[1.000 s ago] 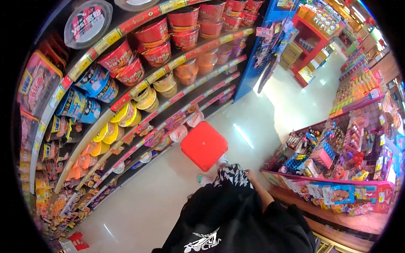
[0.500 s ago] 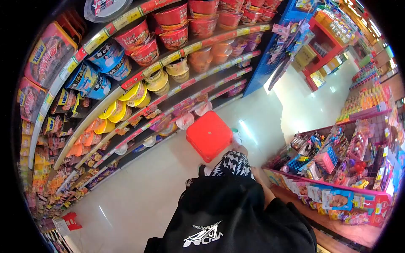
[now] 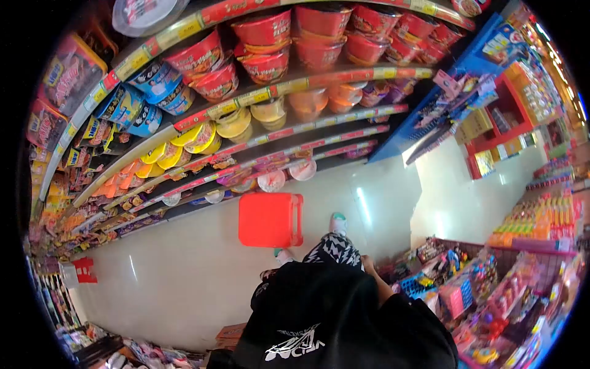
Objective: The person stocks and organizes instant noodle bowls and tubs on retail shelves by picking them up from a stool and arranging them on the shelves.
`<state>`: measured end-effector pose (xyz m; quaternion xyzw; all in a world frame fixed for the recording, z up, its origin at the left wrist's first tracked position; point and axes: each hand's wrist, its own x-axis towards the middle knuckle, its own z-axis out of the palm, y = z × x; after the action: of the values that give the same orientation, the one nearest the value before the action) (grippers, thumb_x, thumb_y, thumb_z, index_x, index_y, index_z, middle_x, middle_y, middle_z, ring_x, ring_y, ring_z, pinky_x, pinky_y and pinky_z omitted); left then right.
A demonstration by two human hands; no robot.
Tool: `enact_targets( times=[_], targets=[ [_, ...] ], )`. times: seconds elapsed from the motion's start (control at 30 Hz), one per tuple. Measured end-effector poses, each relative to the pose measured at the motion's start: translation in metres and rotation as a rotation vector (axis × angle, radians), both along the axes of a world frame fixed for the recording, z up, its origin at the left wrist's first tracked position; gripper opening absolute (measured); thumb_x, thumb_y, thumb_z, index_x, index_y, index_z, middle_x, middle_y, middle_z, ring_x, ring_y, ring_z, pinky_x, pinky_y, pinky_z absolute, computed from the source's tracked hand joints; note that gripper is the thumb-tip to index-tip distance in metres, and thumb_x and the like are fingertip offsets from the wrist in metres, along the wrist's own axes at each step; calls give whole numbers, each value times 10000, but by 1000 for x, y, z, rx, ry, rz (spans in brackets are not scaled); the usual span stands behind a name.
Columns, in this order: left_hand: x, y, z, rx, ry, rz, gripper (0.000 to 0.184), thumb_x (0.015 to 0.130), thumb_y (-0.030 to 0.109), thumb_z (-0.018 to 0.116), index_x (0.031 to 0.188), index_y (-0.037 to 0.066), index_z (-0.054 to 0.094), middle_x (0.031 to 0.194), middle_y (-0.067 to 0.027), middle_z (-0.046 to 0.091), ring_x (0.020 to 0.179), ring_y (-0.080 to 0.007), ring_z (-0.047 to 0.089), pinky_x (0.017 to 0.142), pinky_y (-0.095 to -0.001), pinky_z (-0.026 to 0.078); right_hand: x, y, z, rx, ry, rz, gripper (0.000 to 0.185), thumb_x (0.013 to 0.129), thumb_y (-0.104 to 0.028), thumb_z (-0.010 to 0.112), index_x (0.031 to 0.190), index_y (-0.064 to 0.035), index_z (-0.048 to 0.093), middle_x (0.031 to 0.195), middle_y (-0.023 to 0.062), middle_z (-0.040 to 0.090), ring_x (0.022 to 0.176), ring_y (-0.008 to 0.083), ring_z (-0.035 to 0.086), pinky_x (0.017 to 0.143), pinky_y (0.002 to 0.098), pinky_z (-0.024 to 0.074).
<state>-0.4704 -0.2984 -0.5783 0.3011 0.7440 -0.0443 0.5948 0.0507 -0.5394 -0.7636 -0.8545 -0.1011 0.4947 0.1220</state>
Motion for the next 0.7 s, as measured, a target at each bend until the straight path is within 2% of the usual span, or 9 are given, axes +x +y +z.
enact_targets(
  times=[0.17, 0.2, 0.23, 0.33, 0.4, 0.43, 0.53, 0.63, 0.7],
  targets=[
    [121, -13, 10, 31, -45, -1, 589, 944, 419, 470, 1379, 27, 410, 1280, -151, 492, 1169, -261, 473, 968, -387, 388, 107, 0, -80, 350, -232, -179, 304, 881, -291, 567, 1071, -70, 653, 930, 181, 685, 896, 302, 654, 822, 413, 493],
    [145, -12, 13, 38, -50, -4, 590, 945, 422, 468, 1379, 28, 411, 1278, -150, 493, 1167, -260, 474, 966, -386, 389, 138, 17, -31, 446, -262, 7, 318, 862, -302, 592, 1089, -85, 644, 874, 155, 698, 844, 290, 669, 793, 401, 507],
    [164, -14, 14, 46, -53, -11, 590, 946, 424, 466, 1379, 28, 411, 1277, -149, 494, 1165, -259, 476, 965, -385, 391, 153, 53, 13, 437, -276, 3, 338, 856, -302, 604, 1102, -72, 632, 864, 156, 700, 820, 280, 675, 770, 389, 515],
    [214, -13, 20, 64, -53, -24, 591, 948, 432, 460, 1379, 30, 413, 1271, -146, 498, 1159, -256, 480, 960, -382, 395, 187, 88, 76, 450, -191, -72, 461, 815, -344, 651, 1124, -6, 593, 847, 191, 696, 705, 255, 685, 682, 341, 534],
    [236, -9, 27, 73, -53, -29, 592, 950, 437, 456, 1379, 31, 414, 1267, -144, 501, 1155, -254, 482, 957, -380, 398, 203, 94, 101, 354, -165, -33, 485, 788, -383, 672, 1116, -31, 612, 854, 186, 697, 753, 269, 687, 717, 353, 533],
    [247, -8, 31, 78, -49, -26, 592, 951, 440, 454, 1378, 32, 415, 1266, -143, 502, 1153, -253, 484, 956, -379, 399, 214, 79, 56, 349, -204, 33, 477, 771, -400, 684, 1097, -56, 636, 868, 184, 697, 812, 290, 684, 765, 378, 529],
    [266, -11, 37, 95, -43, -28, 594, 953, 447, 448, 1378, 34, 417, 1260, -140, 506, 1147, -250, 488, 951, -375, 403, 235, 68, 74, 333, -149, 85, 440, 776, -394, 673, 1062, -61, 656, 873, 181, 696, 847, 319, 677, 802, 407, 523],
    [276, -16, 39, 115, -36, -28, 595, 955, 455, 442, 1378, 36, 418, 1255, -137, 510, 1141, -247, 492, 947, -372, 407, 251, 63, 87, 292, -263, 98, 431, 785, -385, 661, 1057, -50, 654, 867, 177, 696, 834, 326, 676, 791, 410, 524],
    [282, -14, 46, 120, -30, -41, 596, 957, 460, 438, 1377, 37, 420, 1251, -135, 512, 1137, -245, 494, 944, -370, 410, 261, 63, 78, 314, -161, -155, 439, 803, -388, 652, 1044, -20, 649, 890, 192, 691, 833, 329, 671, 784, 411, 526]
  ],
)
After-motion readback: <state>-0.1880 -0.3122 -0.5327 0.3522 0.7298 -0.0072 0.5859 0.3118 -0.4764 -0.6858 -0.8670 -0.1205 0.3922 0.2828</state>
